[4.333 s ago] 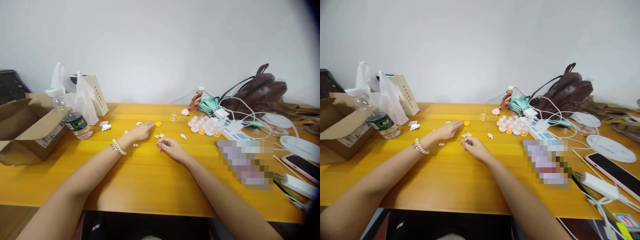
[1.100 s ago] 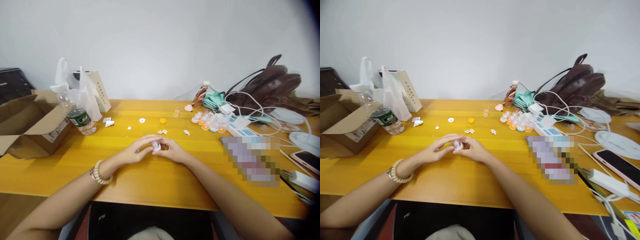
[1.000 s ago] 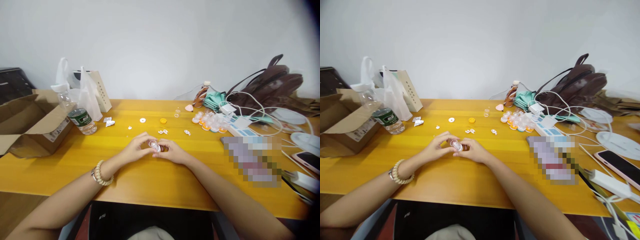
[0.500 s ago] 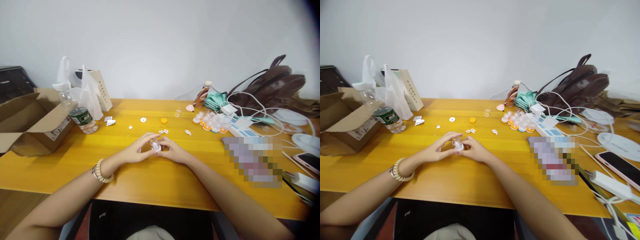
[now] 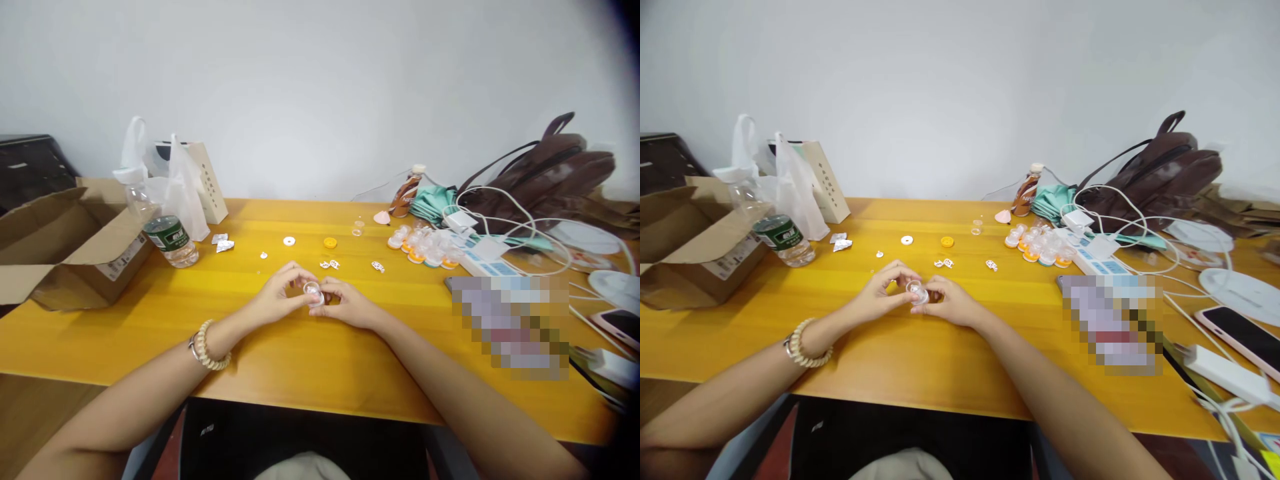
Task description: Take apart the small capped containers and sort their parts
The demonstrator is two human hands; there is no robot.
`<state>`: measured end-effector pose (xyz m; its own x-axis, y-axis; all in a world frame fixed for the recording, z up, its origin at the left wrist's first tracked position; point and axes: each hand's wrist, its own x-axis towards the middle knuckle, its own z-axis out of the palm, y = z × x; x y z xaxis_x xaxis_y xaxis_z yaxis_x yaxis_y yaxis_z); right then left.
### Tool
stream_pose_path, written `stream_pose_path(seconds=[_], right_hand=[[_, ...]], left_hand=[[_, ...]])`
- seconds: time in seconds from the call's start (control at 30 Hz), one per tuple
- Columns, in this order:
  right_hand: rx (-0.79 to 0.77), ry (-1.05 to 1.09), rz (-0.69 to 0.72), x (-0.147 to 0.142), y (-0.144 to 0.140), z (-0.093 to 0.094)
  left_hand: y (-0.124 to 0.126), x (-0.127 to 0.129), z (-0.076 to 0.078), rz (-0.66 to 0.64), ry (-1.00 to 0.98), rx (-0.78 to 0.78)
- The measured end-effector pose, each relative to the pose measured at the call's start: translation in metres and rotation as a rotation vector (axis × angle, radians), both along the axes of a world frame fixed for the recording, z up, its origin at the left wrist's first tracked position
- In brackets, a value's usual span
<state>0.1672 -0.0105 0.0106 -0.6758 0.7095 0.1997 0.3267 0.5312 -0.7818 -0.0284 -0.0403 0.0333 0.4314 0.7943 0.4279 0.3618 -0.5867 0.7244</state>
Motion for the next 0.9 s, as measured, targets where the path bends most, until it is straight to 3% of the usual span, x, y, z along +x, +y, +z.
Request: stream_pose_path(seconds=[0.2,0.4,0.5,0.7,0.77,0.9], right_hand=[[0.041,-0.022,-0.018,0.002,0.0,0.0],[0.179,-0.133,-0.132,-0.001,-0.004,-0.001],[0.189,-0.187,-0.178,-0.002,-0.007,-0.002],[0.141,-0.217,-0.186,0.0,-0.004,-0.004],[0.134,-0.24,-0.199,0.0,-0.004,-0.004],[0.147,-0.28,-0.196,-0.001,-0.007,-0.002]], left_hand=[[0.001,-0.003,0.001,-0.197,0.022,-0.059],[0.001,0.003,-0.005,0.072,-0.011,-0.075],[0.001,0.001,-0.007,0.102,0.001,-0.119],[0.005,-0.008,-0.002,-0.26,0.027,-0.148],[0.007,-0.008,-0.003,-0.216,0.043,-0.125],[0.006,-0.005,-0.008,-0.008,0.05,-0.116]])
